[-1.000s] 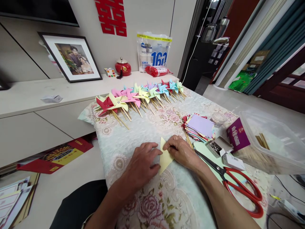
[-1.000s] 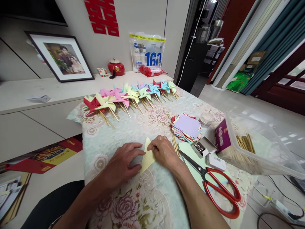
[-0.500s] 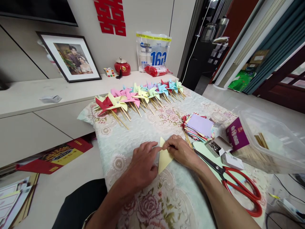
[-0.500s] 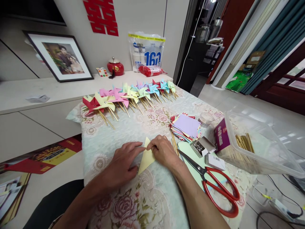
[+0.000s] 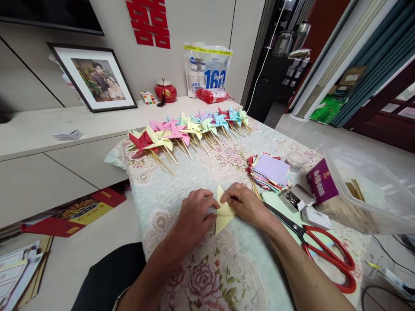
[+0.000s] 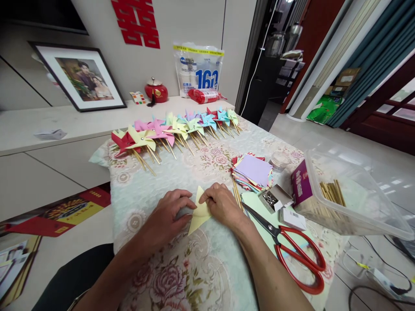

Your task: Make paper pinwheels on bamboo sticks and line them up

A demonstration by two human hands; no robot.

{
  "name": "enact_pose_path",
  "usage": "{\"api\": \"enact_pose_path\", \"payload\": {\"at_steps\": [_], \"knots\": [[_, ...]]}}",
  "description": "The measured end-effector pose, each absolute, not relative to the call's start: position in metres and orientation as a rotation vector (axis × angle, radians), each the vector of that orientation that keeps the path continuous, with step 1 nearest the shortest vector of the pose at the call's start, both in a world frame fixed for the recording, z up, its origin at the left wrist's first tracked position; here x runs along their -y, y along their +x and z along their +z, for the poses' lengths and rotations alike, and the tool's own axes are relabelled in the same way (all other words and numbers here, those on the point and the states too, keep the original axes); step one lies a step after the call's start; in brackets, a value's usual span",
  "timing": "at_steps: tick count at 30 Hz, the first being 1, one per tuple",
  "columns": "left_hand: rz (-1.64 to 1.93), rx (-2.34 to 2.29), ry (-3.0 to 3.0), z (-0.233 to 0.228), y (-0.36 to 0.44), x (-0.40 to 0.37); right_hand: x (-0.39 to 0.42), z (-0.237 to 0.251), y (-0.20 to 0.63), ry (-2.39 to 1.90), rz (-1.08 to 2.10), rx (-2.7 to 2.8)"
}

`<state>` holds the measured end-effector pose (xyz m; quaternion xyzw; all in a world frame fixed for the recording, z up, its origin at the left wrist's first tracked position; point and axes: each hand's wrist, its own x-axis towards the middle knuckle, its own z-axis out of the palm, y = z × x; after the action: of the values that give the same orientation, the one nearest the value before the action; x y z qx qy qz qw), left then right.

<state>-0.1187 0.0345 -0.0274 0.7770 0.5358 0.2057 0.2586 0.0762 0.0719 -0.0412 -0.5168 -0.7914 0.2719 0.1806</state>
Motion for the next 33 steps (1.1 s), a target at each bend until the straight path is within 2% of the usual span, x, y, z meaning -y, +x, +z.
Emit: {"api": "enact_pose_path", "payload": {"at_steps": [6,15,26,33], "knots": [[0.519,-1.463,2.121,-0.029,-0.118,-0.033,-0.072,-0.038,0.077,-1.464,0.804,2.239],[0.508,-1.446,2.142,-0.033,-0.118,-0.035,-0.072,-0.01,0.097,-1.306,1.167,2.419],[0.548,-1.453,2.224,-0.045,-0.119,-0.036,-0.064,-0.025,0.093,-1.35,0.863,2.506],[0.501,-1.479,2.191,-0.04,-0.117,-0.036,-0.06,-0.02,0.086,-1.424,0.827,2.463]]}}
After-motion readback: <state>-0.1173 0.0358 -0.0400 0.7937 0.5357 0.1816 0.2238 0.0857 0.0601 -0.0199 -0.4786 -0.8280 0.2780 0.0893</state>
